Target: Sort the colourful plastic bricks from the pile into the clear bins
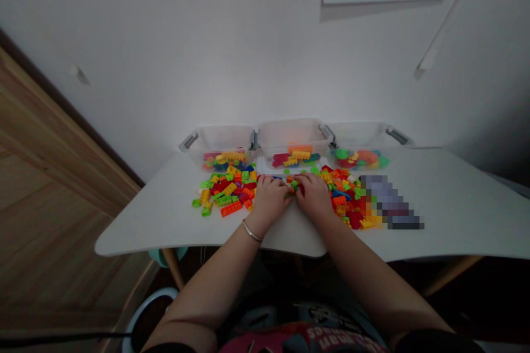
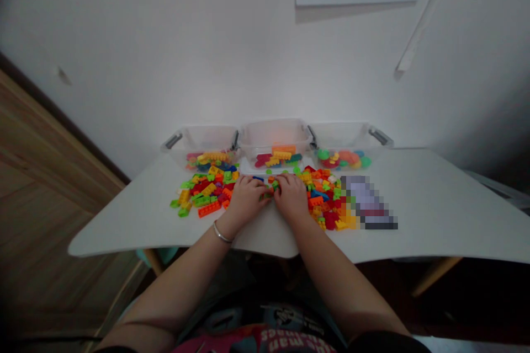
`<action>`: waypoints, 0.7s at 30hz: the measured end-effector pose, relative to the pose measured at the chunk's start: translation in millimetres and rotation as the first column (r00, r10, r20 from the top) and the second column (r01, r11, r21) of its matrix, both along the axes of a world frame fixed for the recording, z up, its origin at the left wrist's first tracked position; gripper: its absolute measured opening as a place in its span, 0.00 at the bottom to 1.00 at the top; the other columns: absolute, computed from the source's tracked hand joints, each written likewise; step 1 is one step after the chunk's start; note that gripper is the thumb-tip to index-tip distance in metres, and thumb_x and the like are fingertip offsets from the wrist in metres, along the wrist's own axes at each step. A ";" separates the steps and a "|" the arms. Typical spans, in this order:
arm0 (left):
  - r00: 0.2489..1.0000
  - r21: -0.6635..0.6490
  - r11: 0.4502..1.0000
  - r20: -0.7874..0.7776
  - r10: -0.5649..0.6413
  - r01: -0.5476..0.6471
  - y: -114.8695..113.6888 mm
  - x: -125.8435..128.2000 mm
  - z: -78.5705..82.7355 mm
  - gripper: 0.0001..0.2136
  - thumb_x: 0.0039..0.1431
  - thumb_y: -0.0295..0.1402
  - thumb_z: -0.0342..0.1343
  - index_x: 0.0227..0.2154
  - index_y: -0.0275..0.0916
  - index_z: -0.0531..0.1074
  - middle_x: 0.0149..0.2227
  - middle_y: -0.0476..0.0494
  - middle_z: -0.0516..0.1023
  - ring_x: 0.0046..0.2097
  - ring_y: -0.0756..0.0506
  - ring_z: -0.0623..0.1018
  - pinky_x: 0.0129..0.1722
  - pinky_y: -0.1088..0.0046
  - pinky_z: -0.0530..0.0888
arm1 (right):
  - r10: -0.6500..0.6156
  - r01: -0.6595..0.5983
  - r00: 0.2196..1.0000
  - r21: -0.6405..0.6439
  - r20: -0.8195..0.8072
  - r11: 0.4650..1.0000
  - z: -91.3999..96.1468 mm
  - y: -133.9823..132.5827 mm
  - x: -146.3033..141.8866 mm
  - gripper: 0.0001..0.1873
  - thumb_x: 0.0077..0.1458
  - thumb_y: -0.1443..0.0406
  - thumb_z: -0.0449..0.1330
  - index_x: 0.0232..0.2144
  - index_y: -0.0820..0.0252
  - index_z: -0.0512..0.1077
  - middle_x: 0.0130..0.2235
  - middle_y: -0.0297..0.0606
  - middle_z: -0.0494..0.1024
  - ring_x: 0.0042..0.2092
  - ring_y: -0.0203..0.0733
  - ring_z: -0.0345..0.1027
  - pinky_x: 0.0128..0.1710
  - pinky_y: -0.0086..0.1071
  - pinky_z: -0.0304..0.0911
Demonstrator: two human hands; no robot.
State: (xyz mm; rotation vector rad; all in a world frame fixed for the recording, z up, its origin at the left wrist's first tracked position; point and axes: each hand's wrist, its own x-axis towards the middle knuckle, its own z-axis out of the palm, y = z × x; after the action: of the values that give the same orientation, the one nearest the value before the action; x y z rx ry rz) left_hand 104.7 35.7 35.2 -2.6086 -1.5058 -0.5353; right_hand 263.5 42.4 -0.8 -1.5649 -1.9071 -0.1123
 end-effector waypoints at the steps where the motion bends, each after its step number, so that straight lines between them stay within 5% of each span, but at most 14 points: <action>1: 1.000 -0.002 1.000 -0.008 0.006 -0.006 -0.4 -0.6 -1.9 0.10 0.55 0.37 0.62 0.41 0.49 0.79 0.43 0.44 0.79 0.50 0.38 0.70 0.59 0.50 0.58 | 0.005 -0.005 1.000 -0.002 0.003 1.000 0.6 -0.3 0.1 0.17 0.55 0.68 0.55 0.46 0.59 0.75 0.51 0.44 0.75 0.53 0.49 0.65 0.55 0.42 0.59; 11: 0.997 -0.071 0.994 0.013 0.082 -0.081 -9.0 -8.5 8.9 0.06 0.56 0.38 0.60 0.34 0.45 0.80 0.40 0.44 0.81 0.46 0.39 0.74 0.56 0.54 0.64 | 0.081 -0.082 0.996 0.016 0.031 0.997 -0.5 0.2 1.3 0.09 0.56 0.62 0.60 0.38 0.54 0.79 0.51 0.42 0.74 0.54 0.49 0.63 0.56 0.44 0.58; 21: 0.993 -0.047 0.992 0.017 0.117 -0.116 14.4 -3.5 7.0 0.10 0.59 0.37 0.57 0.40 0.42 0.80 0.42 0.39 0.79 0.47 0.39 0.73 0.49 0.59 0.67 | 0.027 -0.028 0.999 0.010 0.020 1.000 1.1 -1.6 0.2 0.07 0.52 0.67 0.58 0.33 0.58 0.76 0.50 0.45 0.74 0.53 0.51 0.63 0.55 0.44 0.58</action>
State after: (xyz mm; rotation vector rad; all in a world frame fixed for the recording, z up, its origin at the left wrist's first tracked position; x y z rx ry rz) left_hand 101.2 50.1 42.2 -2.5353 -1.6839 -0.5229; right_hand 263.7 40.8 0.2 -1.5358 -1.9401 -0.1259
